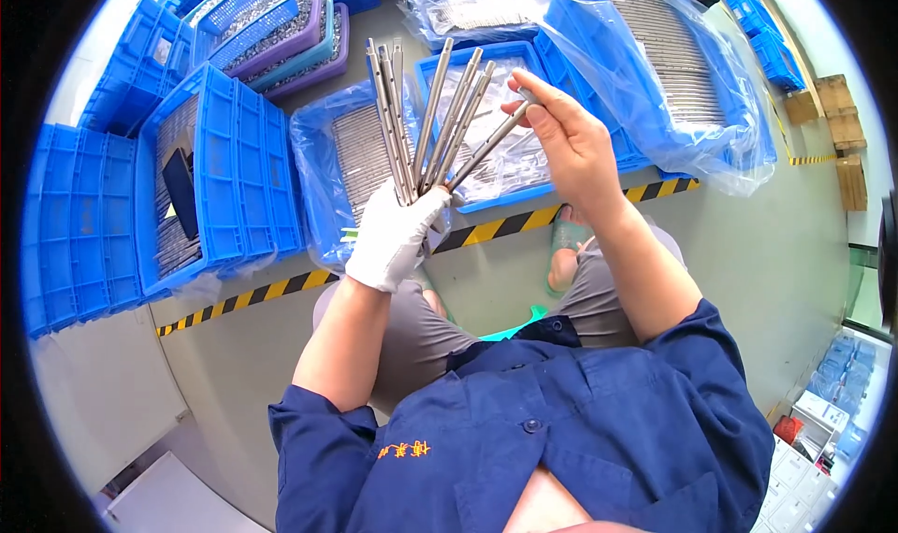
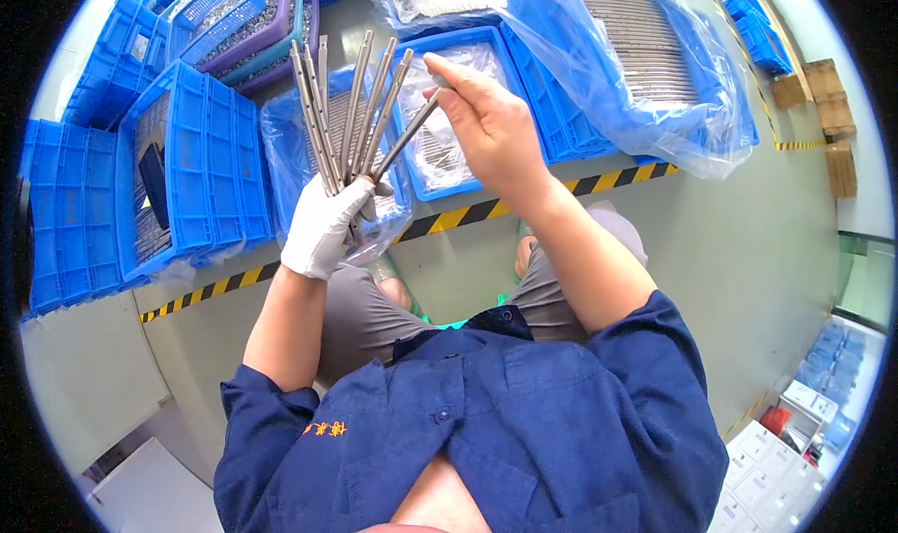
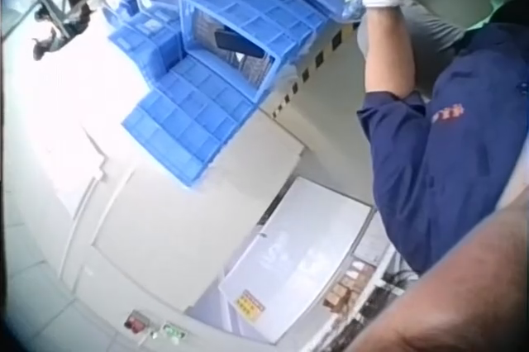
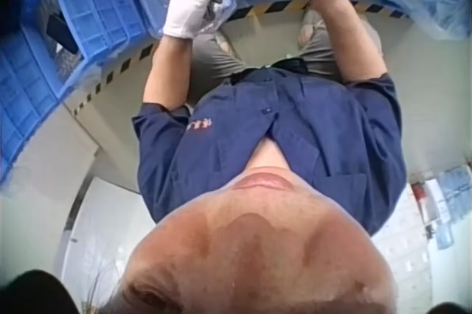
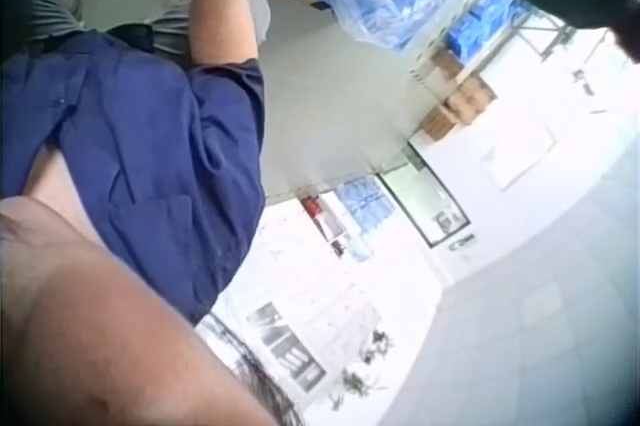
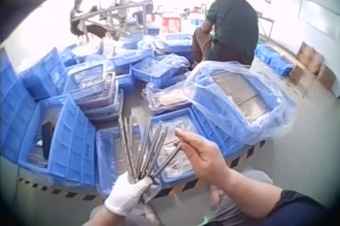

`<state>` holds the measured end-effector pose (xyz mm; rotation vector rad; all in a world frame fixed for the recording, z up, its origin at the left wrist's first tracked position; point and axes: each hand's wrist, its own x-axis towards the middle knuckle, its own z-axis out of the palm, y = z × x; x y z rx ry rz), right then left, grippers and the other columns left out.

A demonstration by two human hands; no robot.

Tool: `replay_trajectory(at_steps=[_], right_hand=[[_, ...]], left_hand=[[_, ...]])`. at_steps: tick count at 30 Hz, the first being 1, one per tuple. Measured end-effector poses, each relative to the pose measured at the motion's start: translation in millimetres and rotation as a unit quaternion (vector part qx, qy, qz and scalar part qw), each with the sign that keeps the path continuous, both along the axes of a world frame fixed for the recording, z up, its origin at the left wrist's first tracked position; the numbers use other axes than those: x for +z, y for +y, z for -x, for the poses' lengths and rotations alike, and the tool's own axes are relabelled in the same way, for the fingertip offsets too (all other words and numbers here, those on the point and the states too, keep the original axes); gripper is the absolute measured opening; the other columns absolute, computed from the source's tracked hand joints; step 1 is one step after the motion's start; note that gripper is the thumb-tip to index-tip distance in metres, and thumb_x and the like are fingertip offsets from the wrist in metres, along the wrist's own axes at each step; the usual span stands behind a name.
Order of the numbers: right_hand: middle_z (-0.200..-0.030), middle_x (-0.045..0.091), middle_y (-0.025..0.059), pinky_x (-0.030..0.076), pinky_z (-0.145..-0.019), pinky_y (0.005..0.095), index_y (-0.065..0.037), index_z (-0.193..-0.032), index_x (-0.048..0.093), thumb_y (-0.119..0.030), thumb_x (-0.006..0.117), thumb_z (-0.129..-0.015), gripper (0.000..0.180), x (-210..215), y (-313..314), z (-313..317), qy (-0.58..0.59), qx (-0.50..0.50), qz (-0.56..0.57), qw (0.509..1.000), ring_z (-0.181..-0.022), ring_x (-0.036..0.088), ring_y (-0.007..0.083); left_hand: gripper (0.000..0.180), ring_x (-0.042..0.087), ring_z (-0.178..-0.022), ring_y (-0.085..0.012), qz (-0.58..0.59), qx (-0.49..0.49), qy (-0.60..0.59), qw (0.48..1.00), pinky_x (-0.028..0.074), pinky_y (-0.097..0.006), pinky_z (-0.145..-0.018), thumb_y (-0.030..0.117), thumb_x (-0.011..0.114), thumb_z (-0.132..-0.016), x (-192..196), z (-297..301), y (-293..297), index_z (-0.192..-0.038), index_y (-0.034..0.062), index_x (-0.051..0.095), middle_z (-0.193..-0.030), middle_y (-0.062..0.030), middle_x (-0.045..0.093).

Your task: Sorting and inspecting thin metal rods into different plastic bins.

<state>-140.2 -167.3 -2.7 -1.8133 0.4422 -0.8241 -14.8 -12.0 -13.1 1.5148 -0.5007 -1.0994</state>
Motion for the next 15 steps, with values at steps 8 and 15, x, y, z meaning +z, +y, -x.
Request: replay_trajectory(at_steps=[8, 15], right_hand=[[-0.099, 0.059, 0.0099, 0.044, -0.084, 0.0287, 0.000, -0.109, 0.054, -0.007, 0.057, -0.077, 0.033, 25, -50, 37, 0.041, 0.144, -0.184, 0.971, -0.092, 0.057, 0.0173], [-0.097, 0.058, 0.0117, 0.046, -0.081, 0.0288, 0.001, -0.107, 0.053, -0.017, 0.061, -0.078, 0.036, 11, -55, 23, 0.038, 0.193, -0.298, 0.934, -0.087, 0.058, 0.0178]], left_hand=[[0.012, 0.044, -0.047, -0.0046, -0.053, -0.040, -0.010, 0.998, 0.034, -0.019, -0.042, 0.015, 0.056, -0.078, 13, -11, 7, -0.078, 0.0029, 0.057, -0.054, 0.0007, 0.050], [0.020, 0.053, -0.071, -0.0118, -0.021, -0.132, -0.028, 0.991, 0.042, -0.023, -0.065, 0.016, 0.058, -0.076, -3, -9, 11, -0.089, 0.0004, 0.057, -0.078, -0.0057, 0.059]])
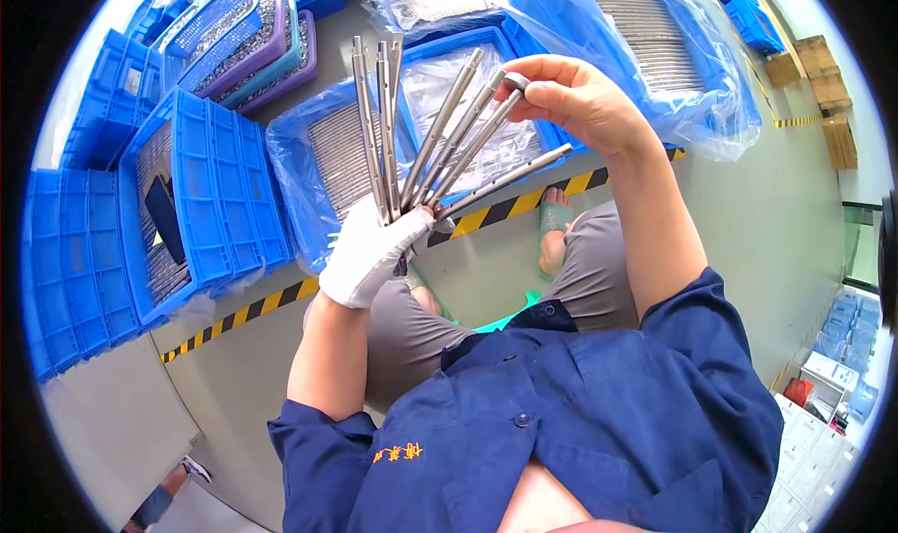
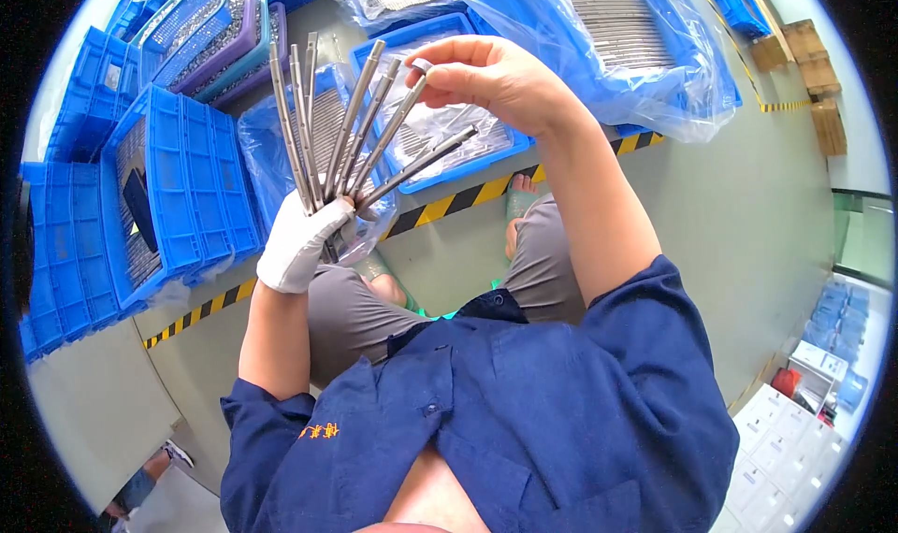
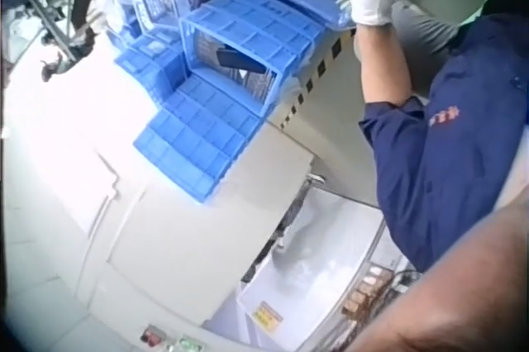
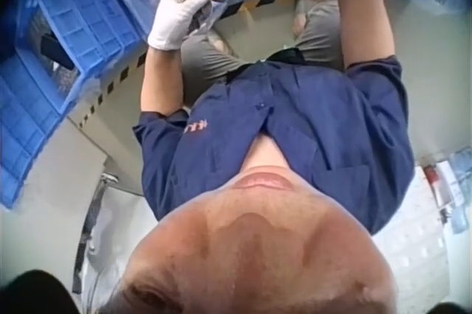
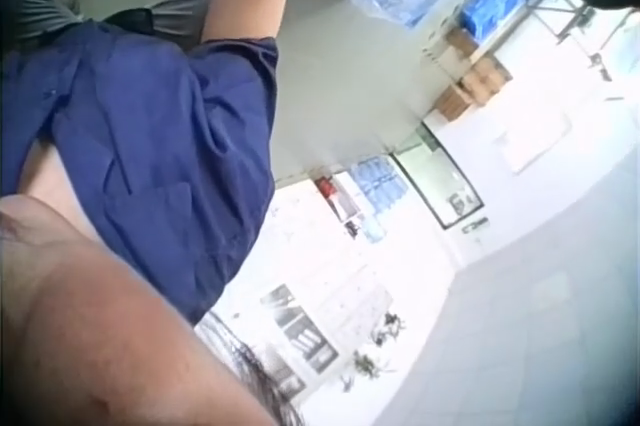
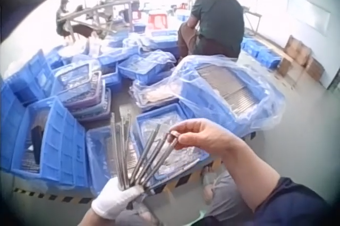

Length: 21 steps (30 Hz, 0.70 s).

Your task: Sorting and inspecting thin metal rods into different plastic bins.

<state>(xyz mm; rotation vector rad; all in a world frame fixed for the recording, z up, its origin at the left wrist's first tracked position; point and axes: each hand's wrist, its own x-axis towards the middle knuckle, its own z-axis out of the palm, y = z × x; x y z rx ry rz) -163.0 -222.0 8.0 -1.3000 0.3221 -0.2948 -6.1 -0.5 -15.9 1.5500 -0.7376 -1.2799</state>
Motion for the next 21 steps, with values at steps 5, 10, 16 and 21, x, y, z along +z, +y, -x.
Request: replay_trajectory(at_steps=[5, 10, 16, 21], right_hand=[[-0.094, 0.059, 0.0107, 0.047, -0.079, 0.0279, 0.000, -0.103, 0.055, -0.017, 0.065, -0.074, 0.035, 5, -1, 6, -0.007, 0.024, 0.019, 1.000, -0.084, 0.058, 0.0163], [-0.092, 0.060, 0.0090, 0.046, -0.078, 0.0282, -0.002, -0.098, 0.057, -0.012, 0.065, -0.073, 0.028, 2, 9, 3, 0.064, 0.024, 0.119, 0.990, -0.083, 0.058, 0.0162], [-0.090, 0.061, 0.0094, 0.048, -0.077, 0.0269, -0.001, -0.102, 0.056, -0.018, 0.064, -0.075, 0.033, 9, -6, 11, -0.035, -0.071, 0.051, 0.996, -0.081, 0.059, 0.0149], [-0.095, 0.059, 0.0102, 0.046, -0.079, 0.0293, -0.004, -0.106, 0.054, -0.022, 0.065, -0.075, 0.037, 3, 1, 3, -0.049, -0.010, 0.070, 0.996, -0.089, 0.057, 0.0168]], left_hand=[[0.020, 0.054, -0.071, -0.0116, 0.003, -0.010, -0.009, 1.000, 0.042, -0.023, -0.065, 0.016, 0.058, -0.076, 4, 3, -1, -0.088, 0.0001, 0.058, -0.078, -0.0057, 0.059], [0.020, 0.054, -0.070, -0.0108, -0.004, -0.013, 0.008, 1.000, 0.042, -0.022, -0.063, 0.015, 0.057, -0.076, 6, 5, -1, -0.088, -0.0002, 0.058, -0.077, -0.0054, 0.059], [0.019, 0.048, -0.052, -0.0077, 0.019, -0.010, -0.013, 1.000, 0.037, -0.020, -0.047, 0.016, 0.058, -0.075, -1, 6, 0, -0.082, -0.0008, 0.058, -0.066, -0.0052, 0.057], [0.017, 0.048, -0.053, -0.0078, 0.004, -0.014, -0.020, 1.000, 0.037, -0.020, -0.048, 0.015, 0.057, -0.074, 3, 10, -4, -0.081, -0.0005, 0.058, -0.066, -0.0057, 0.057]])
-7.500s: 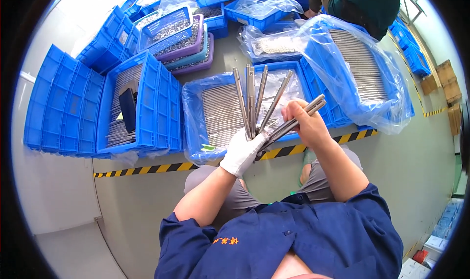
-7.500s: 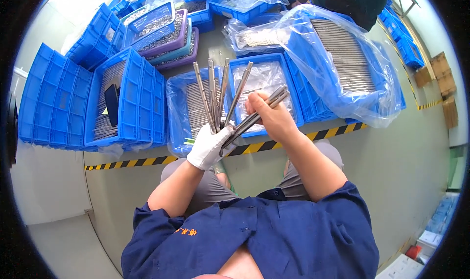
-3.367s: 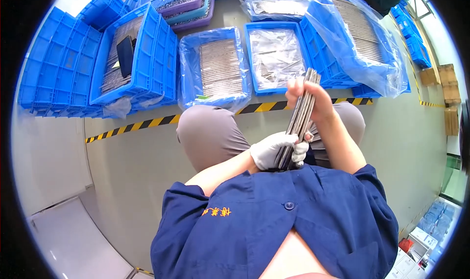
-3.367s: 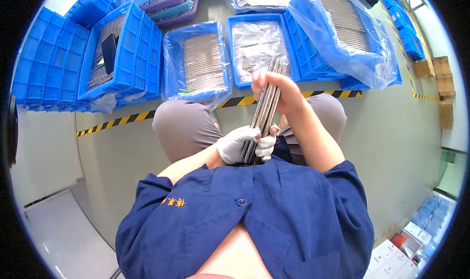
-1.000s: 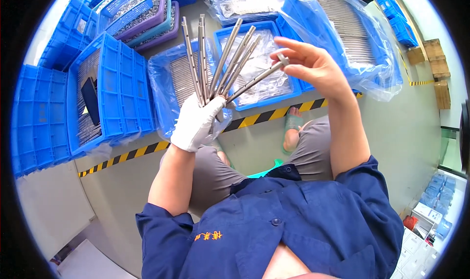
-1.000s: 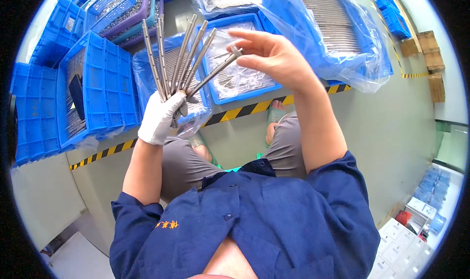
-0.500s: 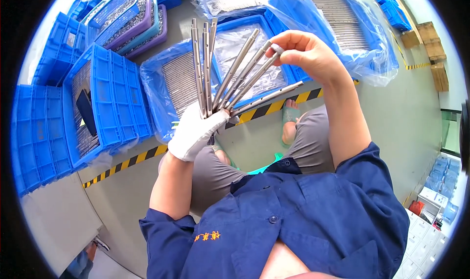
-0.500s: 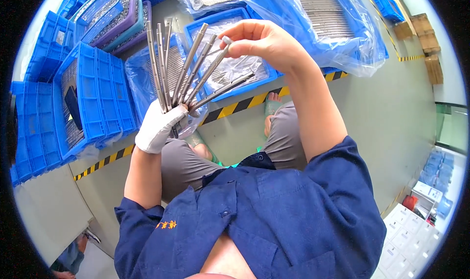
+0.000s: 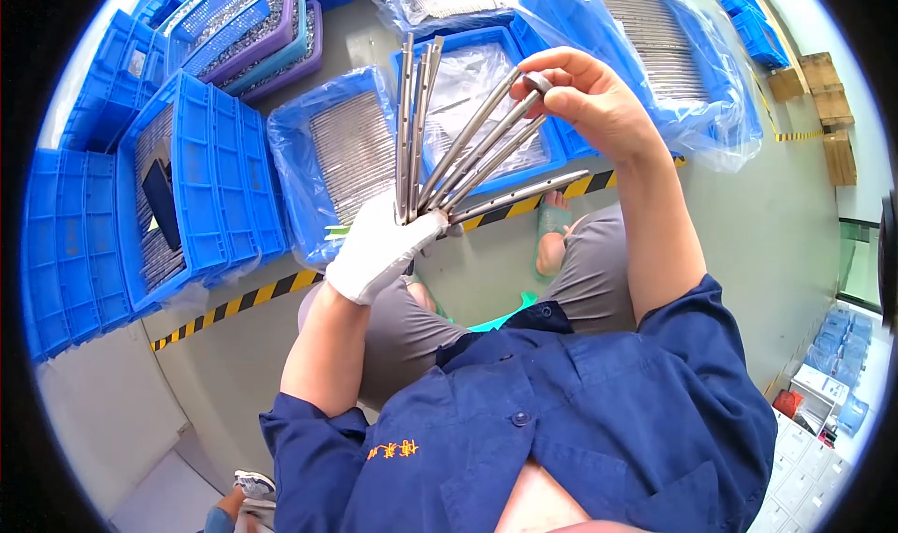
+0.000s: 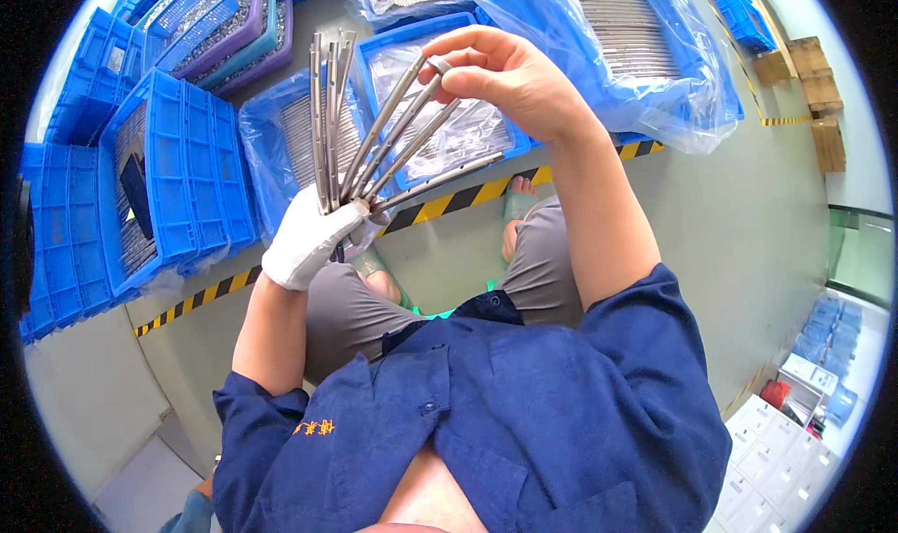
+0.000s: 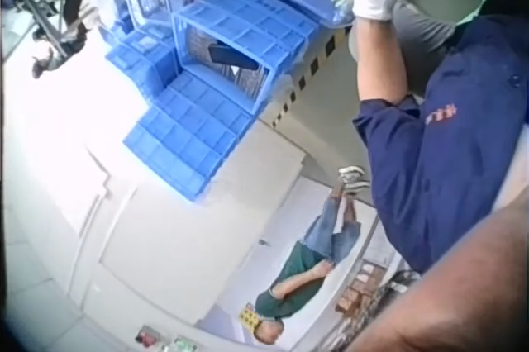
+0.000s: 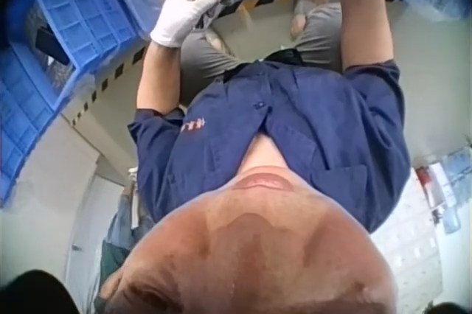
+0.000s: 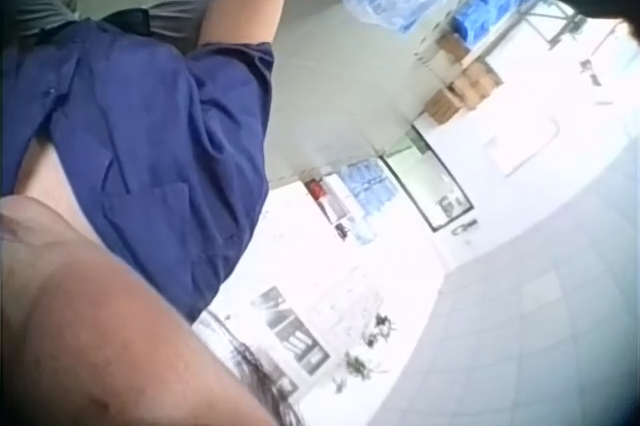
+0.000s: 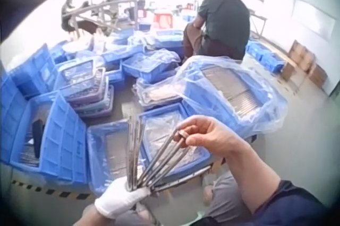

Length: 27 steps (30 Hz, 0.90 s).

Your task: Sorting and inspecting thin metal rods into different plastic bins.

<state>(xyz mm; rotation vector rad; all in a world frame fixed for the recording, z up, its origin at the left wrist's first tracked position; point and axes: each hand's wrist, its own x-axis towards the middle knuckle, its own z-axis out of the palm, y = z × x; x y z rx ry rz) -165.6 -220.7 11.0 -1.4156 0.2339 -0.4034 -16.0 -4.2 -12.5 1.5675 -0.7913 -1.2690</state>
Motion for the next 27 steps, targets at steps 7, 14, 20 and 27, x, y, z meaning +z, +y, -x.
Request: replay_trajectory(at_steps=[7, 14, 20, 27], right_hand=[[-0.094, 0.060, 0.0087, 0.045, -0.077, 0.0279, -0.004, -0.101, 0.056, -0.014, 0.066, -0.074, 0.031, 8, 2, 7, 0.018, 0.019, 0.029, 0.999, -0.087, 0.057, 0.0140], [-0.099, 0.055, 0.0101, 0.043, -0.081, 0.0273, -0.004, -0.097, 0.056, 0.001, 0.066, -0.069, 0.031, -5, 9, 2, 0.014, 0.067, -0.019, 0.997, -0.092, 0.054, 0.0173], [-0.092, 0.059, 0.0091, 0.046, -0.079, 0.0279, -0.002, -0.101, 0.055, -0.008, 0.059, -0.076, 0.026, 3, -10, 14, -0.011, -0.036, 0.061, 0.997, -0.085, 0.057, 0.0151], [-0.095, 0.059, 0.0098, 0.047, -0.078, 0.0270, -0.004, -0.103, 0.055, -0.019, 0.062, -0.077, 0.031, -2, -2, 1, 0.043, -0.001, -0.046, 0.998, -0.083, 0.058, 0.0147]], left_hand=[[0.015, 0.048, -0.054, -0.0082, -0.043, -0.025, -0.002, 0.999, 0.038, -0.021, -0.048, 0.013, 0.056, -0.073, 1, -2, 0, -0.081, -0.0002, 0.057, -0.067, -0.0064, 0.058], [0.013, 0.048, -0.054, -0.0081, -0.016, -0.033, -0.029, 0.999, 0.038, -0.021, -0.048, 0.011, 0.056, -0.073, -3, -1, 1, -0.080, 0.0000, 0.056, -0.067, -0.0057, 0.057], [0.021, 0.053, -0.060, -0.0171, -0.013, -0.028, -0.116, 0.993, 0.043, -0.030, -0.058, 0.021, 0.058, -0.072, -1, 1, 0, -0.079, 0.0020, 0.060, -0.065, -0.0086, 0.056], [0.021, 0.055, -0.065, -0.0241, 0.010, -0.036, -0.183, 0.982, 0.043, -0.032, -0.062, 0.020, 0.058, -0.072, -1, 5, 0, -0.083, 0.0020, 0.057, -0.071, -0.0119, 0.057]])
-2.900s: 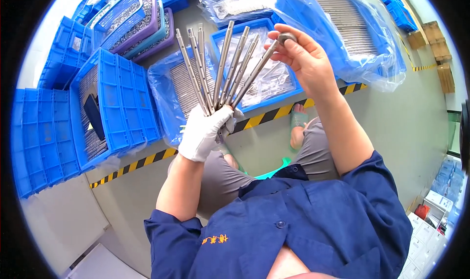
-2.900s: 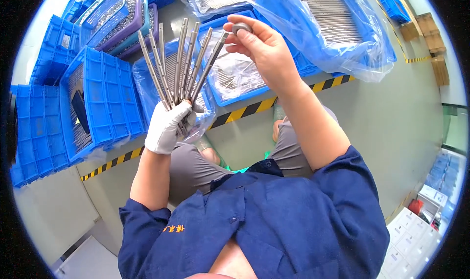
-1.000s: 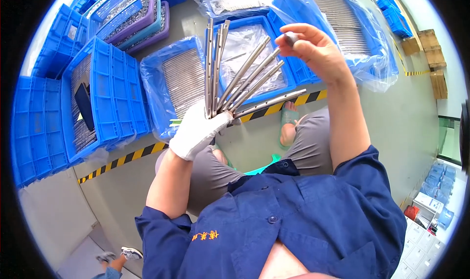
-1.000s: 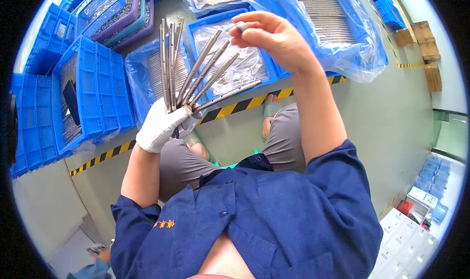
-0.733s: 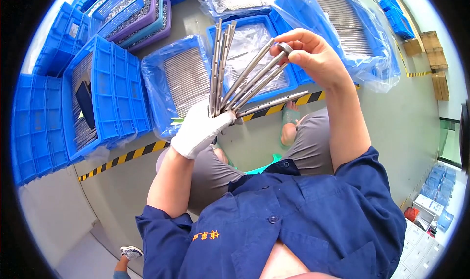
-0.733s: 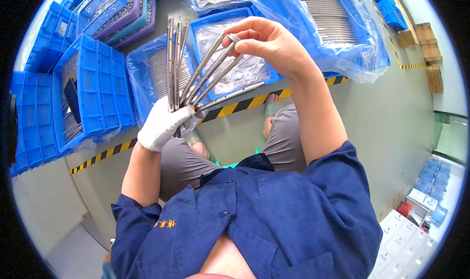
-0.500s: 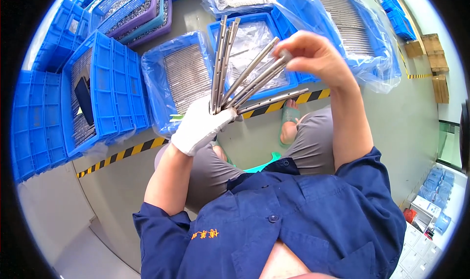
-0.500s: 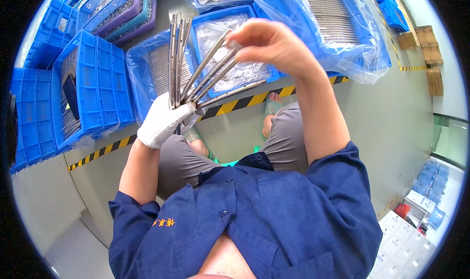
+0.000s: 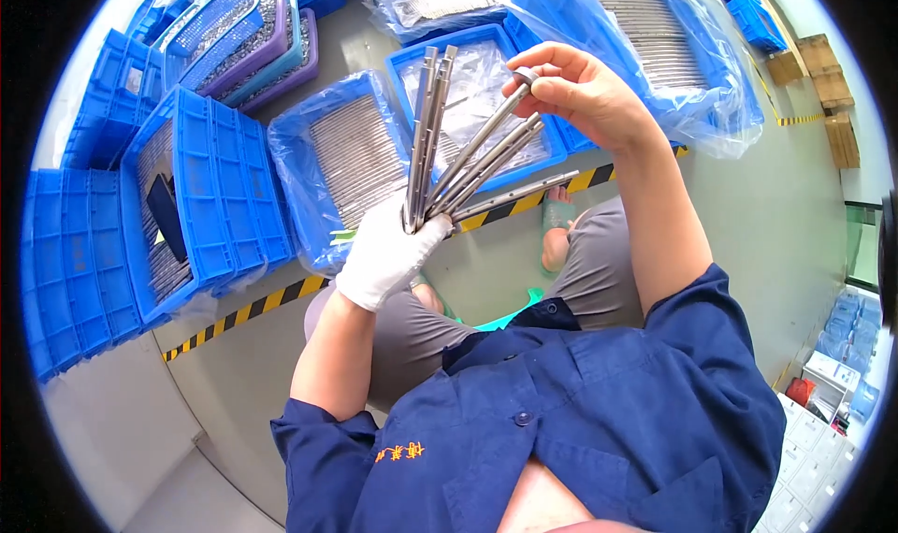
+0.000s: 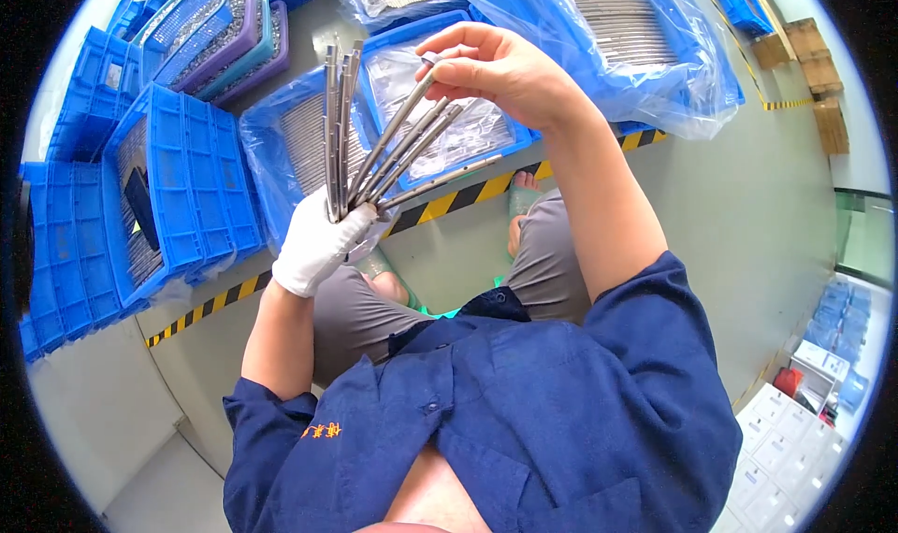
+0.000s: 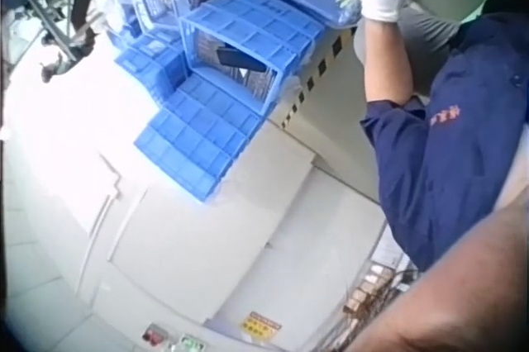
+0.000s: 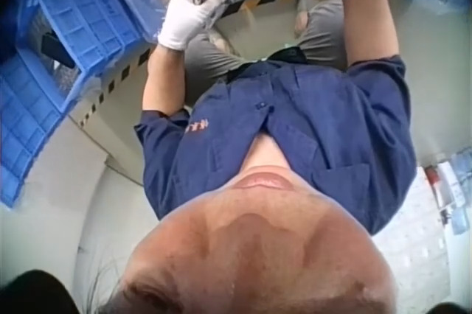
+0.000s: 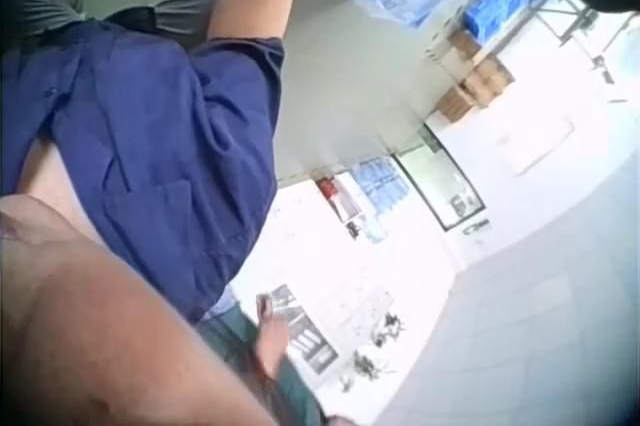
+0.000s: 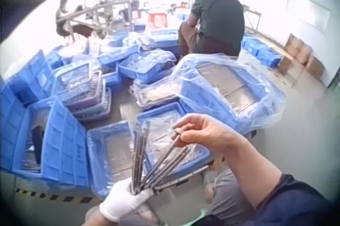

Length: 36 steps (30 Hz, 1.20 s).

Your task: Sorting and inspecting thin metal rods into different plastic bins.

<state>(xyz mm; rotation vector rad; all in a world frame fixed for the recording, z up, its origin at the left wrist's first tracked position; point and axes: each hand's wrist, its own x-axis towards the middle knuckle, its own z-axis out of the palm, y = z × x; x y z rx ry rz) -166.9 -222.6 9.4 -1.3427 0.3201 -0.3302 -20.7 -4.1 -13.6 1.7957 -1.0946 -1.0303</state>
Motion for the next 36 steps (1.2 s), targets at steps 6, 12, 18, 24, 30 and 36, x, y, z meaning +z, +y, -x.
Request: replay_trajectory(at_steps=[6, 12, 18, 24, 30, 36], right_hand=[[-0.091, 0.060, 0.0092, 0.046, -0.077, 0.0275, -0.005, -0.100, 0.056, -0.016, 0.065, -0.074, 0.030, 4, -6, -2, 0.049, -0.001, 0.096, 0.994, -0.084, 0.058, 0.0147], [-0.090, 0.061, 0.0092, 0.047, -0.076, 0.0280, -0.006, -0.098, 0.058, -0.014, 0.066, -0.073, 0.028, 7, -10, -7, 0.024, 0.044, 0.069, 0.996, -0.083, 0.058, 0.0148], [-0.091, 0.061, 0.0088, 0.047, -0.075, 0.0259, -0.006, -0.099, 0.058, -0.010, 0.064, -0.074, 0.026, 1, -5, -12, 0.003, 0.046, 0.088, 0.995, -0.082, 0.058, 0.0129], [-0.093, 0.061, 0.0095, 0.046, -0.077, 0.0263, -0.004, -0.102, 0.056, -0.011, 0.063, -0.075, 0.029, 1, 1, -9, 0.017, 0.033, 0.095, 0.995, -0.082, 0.057, 0.0131], [-0.103, 0.057, 0.0113, 0.045, -0.081, 0.0285, -0.004, -0.112, 0.051, -0.012, 0.063, -0.075, 0.040, -11, 4, -8, 0.003, 0.033, 0.027, 0.999, -0.085, 0.057, 0.0148], [-0.111, 0.053, 0.0122, 0.045, -0.080, 0.0252, -0.006, -0.121, 0.043, -0.010, 0.062, -0.075, 0.050, -5, 13, -9, 0.025, 0.024, 0.009, 0.999, -0.084, 0.056, 0.0131]], left_hand=[[0.019, 0.057, -0.068, -0.0268, -0.025, -0.012, 0.003, 1.000, 0.044, -0.033, -0.063, 0.019, 0.056, -0.074, -4, 4, 0, -0.083, 0.0034, 0.058, -0.073, -0.0131, 0.058], [0.017, 0.057, -0.069, -0.0270, 0.008, 0.006, -0.015, 1.000, 0.044, -0.033, -0.065, 0.018, 0.057, -0.075, -3, 5, 2, -0.085, 0.0034, 0.057, -0.074, -0.0129, 0.058], [0.018, 0.057, -0.070, -0.0269, -0.003, 0.011, -0.019, 1.000, 0.044, -0.032, -0.065, 0.018, 0.057, -0.075, -2, 7, 0, -0.085, 0.0033, 0.058, -0.075, -0.0125, 0.059], [0.018, 0.057, -0.068, -0.0278, -0.010, -0.013, -0.015, 1.000, 0.044, -0.033, -0.062, 0.020, 0.056, -0.076, -3, 5, -2, -0.082, 0.0038, 0.059, -0.076, -0.0131, 0.058], [0.019, 0.054, -0.061, -0.0161, -0.020, -0.012, 0.091, 0.996, 0.044, -0.028, -0.058, 0.019, 0.053, -0.077, 0, 0, 0, -0.082, 0.0016, 0.058, -0.072, -0.0081, 0.059], [0.021, 0.052, -0.058, -0.0107, -0.031, 0.046, 0.114, 0.992, 0.043, -0.025, -0.056, 0.018, 0.053, -0.078, -1, -2, 1, -0.086, -0.0003, 0.056, -0.067, -0.0057, 0.060]])
